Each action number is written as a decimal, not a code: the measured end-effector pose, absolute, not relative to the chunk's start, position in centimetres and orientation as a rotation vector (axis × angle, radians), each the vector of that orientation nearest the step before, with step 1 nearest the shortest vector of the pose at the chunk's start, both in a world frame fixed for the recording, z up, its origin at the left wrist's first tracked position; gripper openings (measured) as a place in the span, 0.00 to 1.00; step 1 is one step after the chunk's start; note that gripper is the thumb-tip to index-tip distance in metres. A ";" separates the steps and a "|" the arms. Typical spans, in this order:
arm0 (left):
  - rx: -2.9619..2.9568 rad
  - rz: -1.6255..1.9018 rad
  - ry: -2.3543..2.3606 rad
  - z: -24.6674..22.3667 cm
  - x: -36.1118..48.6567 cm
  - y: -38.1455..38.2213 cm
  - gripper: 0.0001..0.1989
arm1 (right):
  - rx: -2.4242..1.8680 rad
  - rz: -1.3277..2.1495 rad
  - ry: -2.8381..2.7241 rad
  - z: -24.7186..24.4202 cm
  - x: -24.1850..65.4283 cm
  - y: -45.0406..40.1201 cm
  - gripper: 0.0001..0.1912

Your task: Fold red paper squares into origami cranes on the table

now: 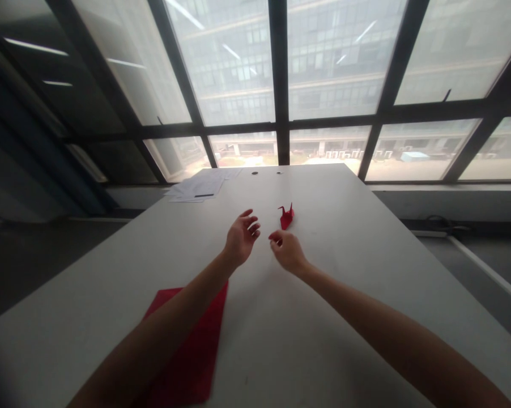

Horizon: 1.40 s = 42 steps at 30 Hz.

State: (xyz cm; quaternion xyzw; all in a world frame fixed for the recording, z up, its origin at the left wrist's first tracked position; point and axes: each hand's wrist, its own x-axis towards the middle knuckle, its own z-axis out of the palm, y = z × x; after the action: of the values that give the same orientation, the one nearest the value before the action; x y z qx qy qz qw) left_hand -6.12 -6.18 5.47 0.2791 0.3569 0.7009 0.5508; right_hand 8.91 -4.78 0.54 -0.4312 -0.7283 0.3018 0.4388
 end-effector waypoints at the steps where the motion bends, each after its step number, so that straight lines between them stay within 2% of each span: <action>1: 0.662 1.684 0.815 6.4 -6.5 -5.9 0.19 | -1.023 0.777 -1.883 0.6 7.7 -7.2 0.08; 4: 0.791 1.736 0.817 8.7 -8.2 -5.9 0.17 | -0.861 0.705 -2.197 0.9 4.6 -14.0 0.10; 9: 1.127 1.717 1.031 8.7 -12.9 -9.5 0.13 | -0.595 0.570 -2.596 1.5 2.0 -20.3 0.32; 11: 1.172 1.738 1.164 7.1 -15.0 -11.7 0.13 | -0.572 0.578 -2.652 1.3 1.8 -20.9 0.35; 17: 1.008 1.954 1.442 1.3 -20.3 -16.6 0.14 | -0.675 0.571 -2.682 0.0 3.0 -20.0 0.33; 22: 1.007 2.025 1.383 0.7 -21.0 -17.0 0.13 | -0.770 0.593 -2.660 -0.8 5.6 -18.8 0.30; 25: 1.077 1.932 1.359 1.0 -20.0 -16.9 0.13 | -0.857 0.616 -2.545 -0.9 6.5 -18.0 0.25; 29: 1.186 1.819 1.397 1.7 -19.2 -17.4 0.14 | -0.911 0.636 -2.405 -0.7 6.6 -17.3 0.09; 30: 1.218 1.808 1.413 2.0 -19.2 -17.6 0.14 | -0.911 0.638 -2.385 -0.6 6.5 -17.3 0.08; 33: 1.303 1.825 1.455 2.8 -19.3 -18.2 0.13 | -0.913 0.622 -2.365 -0.4 6.2 -17.4 0.07; 37: 1.281 1.807 1.485 2.2 -18.6 -18.5 0.13 | -0.904 0.547 -2.461 -0.6 6.2 -17.7 0.20; 42: 1.209 1.510 1.448 -0.3 -17.0 -17.7 0.14 | -0.948 0.526 -2.424 -1.6 6.2 -17.2 0.08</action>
State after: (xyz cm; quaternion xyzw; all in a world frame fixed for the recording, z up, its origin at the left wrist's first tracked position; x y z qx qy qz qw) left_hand -17.00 -17.66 -0.26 0.4677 0.5604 0.5844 0.3547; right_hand 6.15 -17.23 -1.62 -0.3465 -0.8859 0.1924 0.2409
